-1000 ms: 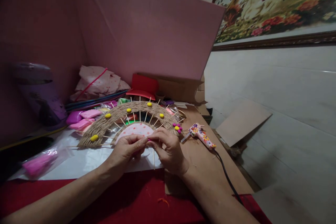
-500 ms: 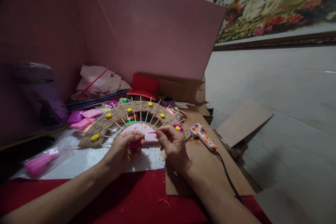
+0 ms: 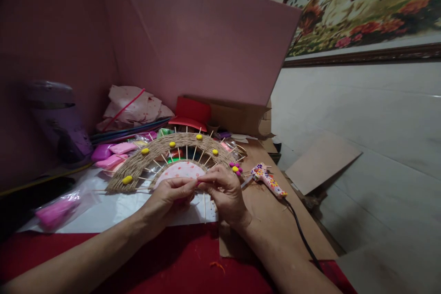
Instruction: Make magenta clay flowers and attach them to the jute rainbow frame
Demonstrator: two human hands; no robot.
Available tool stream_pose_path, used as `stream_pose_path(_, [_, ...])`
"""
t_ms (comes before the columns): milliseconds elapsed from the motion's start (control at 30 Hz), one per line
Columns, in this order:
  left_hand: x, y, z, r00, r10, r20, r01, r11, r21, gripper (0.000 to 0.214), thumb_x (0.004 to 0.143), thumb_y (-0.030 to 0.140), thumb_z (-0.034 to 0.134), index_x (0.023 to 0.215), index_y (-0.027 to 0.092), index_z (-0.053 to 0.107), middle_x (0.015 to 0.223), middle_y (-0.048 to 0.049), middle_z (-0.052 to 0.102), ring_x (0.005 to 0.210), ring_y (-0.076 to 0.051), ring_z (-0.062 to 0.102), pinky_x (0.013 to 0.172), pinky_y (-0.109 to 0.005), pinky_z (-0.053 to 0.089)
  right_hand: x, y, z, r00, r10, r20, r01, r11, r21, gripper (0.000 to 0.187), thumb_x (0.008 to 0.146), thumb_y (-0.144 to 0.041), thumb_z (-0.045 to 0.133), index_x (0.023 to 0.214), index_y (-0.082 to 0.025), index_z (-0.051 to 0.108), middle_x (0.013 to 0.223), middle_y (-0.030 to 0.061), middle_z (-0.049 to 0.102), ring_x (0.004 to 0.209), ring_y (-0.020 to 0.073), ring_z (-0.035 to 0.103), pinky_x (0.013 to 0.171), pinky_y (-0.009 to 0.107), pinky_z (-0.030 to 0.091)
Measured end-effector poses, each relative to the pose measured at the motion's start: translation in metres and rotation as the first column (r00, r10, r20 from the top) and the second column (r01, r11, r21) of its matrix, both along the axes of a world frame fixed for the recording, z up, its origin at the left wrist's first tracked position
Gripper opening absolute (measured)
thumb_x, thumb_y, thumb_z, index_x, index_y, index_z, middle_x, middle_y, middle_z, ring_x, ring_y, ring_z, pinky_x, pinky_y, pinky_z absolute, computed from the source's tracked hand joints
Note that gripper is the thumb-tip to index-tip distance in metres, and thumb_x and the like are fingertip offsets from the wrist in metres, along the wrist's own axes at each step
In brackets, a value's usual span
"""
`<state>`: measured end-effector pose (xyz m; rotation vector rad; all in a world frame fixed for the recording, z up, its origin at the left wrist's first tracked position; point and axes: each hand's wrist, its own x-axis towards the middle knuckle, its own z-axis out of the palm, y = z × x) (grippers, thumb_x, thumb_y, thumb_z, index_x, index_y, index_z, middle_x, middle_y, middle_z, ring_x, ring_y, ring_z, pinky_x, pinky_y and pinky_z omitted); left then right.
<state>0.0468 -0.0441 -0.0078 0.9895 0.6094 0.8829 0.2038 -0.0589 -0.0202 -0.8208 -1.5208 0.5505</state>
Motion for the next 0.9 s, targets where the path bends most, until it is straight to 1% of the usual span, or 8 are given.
stream_pose_path(133, [0.001, 0.002, -0.004, 1.000, 0.025, 0.012, -0.024, 0.999, -0.033, 0.031, 0.060, 0.038, 0.077, 0.061, 0.013, 0.059, 0.047, 0.0052, 0.043, 0.041, -0.004, 0.031, 0.042, -0.020, 0.017, -0.001, -0.002, -0.002, 0.997, 0.070, 0.027, -0.069, 0.997, -0.016, 0.015, 0.078, -0.022, 0.065, 0.091, -0.028, 0.072, 0.081, 0.0015, 0.054, 0.056, 0.0084, 0.049, 0.041, 0.020, 0.042])
stream_pose_path(200, [0.002, 0.003, -0.006, 0.999, 0.014, 0.042, -0.013, 0.999, -0.030, 0.031, 0.060, 0.039, 0.077, 0.062, 0.014, 0.058, 0.047, 0.0055, 0.044, 0.040, -0.004, 0.031, 0.041, -0.020, 0.016, -0.001, -0.003, -0.003, 0.995, 0.086, 0.052, -0.086, 0.996, 0.006, 0.020, 0.081, -0.021, 0.062, 0.097, -0.030, 0.071, 0.081, 0.0012, 0.053, 0.057, 0.0084, 0.049, 0.042, 0.020, 0.041])
stream_pose_path(333, [0.002, 0.003, -0.010, 0.994, -0.082, 0.074, 0.081, 0.997, 0.010, 0.034, 0.067, 0.042, 0.072, 0.061, 0.013, 0.055, 0.047, 0.0051, 0.043, 0.041, -0.004, 0.031, 0.041, -0.020, 0.017, -0.001, -0.004, -0.003, 0.991, -0.020, 0.132, 0.005, 0.993, 0.115, 0.025, 0.079, -0.018, 0.064, 0.098, -0.033, 0.070, 0.077, 0.0000, 0.049, 0.071, 0.0118, 0.050, 0.058, 0.023, 0.045])
stream_pose_path(433, [0.002, 0.003, -0.012, 0.995, -0.076, 0.071, 0.075, 0.997, 0.024, 0.037, 0.071, 0.043, 0.069, 0.057, 0.013, 0.051, 0.048, 0.0039, 0.045, 0.040, -0.003, 0.030, 0.042, -0.020, 0.018, -0.001, -0.007, 0.001, 0.981, -0.073, 0.181, 0.044, 0.987, 0.157, 0.026, 0.082, -0.021, 0.061, 0.104, -0.031, 0.068, 0.079, 0.0008, 0.051, 0.075, 0.0132, 0.051, 0.065, 0.027, 0.045])
stream_pose_path(533, [0.002, 0.002, -0.011, 0.999, -0.019, 0.050, 0.017, 0.999, 0.027, 0.037, 0.069, 0.042, 0.070, 0.057, 0.013, 0.050, 0.047, 0.0040, 0.045, 0.040, -0.003, 0.031, 0.042, -0.020, 0.019, -0.003, -0.010, 0.006, 0.972, -0.060, 0.226, 0.027, 0.988, 0.150, 0.020, 0.081, -0.022, 0.063, 0.099, -0.025, 0.069, 0.079, 0.0017, 0.054, 0.074, 0.0141, 0.052, 0.065, 0.027, 0.045])
stream_pose_path(633, [0.003, 0.002, -0.009, 0.999, 0.000, 0.041, -0.001, 1.000, 0.018, 0.039, 0.068, 0.044, 0.070, 0.057, 0.013, 0.051, 0.046, 0.0041, 0.044, 0.040, -0.004, 0.032, 0.041, -0.020, 0.020, -0.005, -0.010, 0.008, 0.968, -0.055, 0.246, 0.021, 0.990, 0.139, 0.013, 0.079, -0.019, 0.065, 0.090, -0.022, 0.069, 0.077, 0.0018, 0.055, 0.072, 0.0143, 0.053, 0.063, 0.027, 0.044])
stream_pose_path(767, [0.003, 0.003, -0.009, 0.999, -0.015, 0.052, 0.016, 1.000, -0.021, 0.040, 0.072, 0.051, 0.063, 0.061, 0.013, 0.054, 0.048, 0.0025, 0.047, 0.040, -0.005, 0.033, 0.040, -0.020, 0.020, -0.004, -0.008, 0.006, 0.971, -0.094, 0.219, 0.063, 0.987, 0.148, 0.013, 0.080, -0.017, 0.063, 0.089, -0.022, 0.069, 0.078, 0.0019, 0.055, 0.072, 0.0134, 0.053, 0.062, 0.026, 0.044])
stream_pose_path(900, [0.001, 0.003, -0.009, 0.999, -0.040, 0.035, 0.040, 0.999, 0.007, 0.037, 0.069, 0.045, 0.068, 0.057, 0.013, 0.053, 0.047, 0.0029, 0.048, 0.039, -0.004, 0.033, 0.040, -0.020, 0.021, -0.002, -0.005, 0.003, 0.973, -0.092, 0.210, 0.062, 0.988, 0.144, 0.017, 0.080, -0.016, 0.062, 0.093, -0.024, 0.070, 0.080, 0.0022, 0.055, 0.073, 0.0134, 0.054, 0.061, 0.025, 0.044])
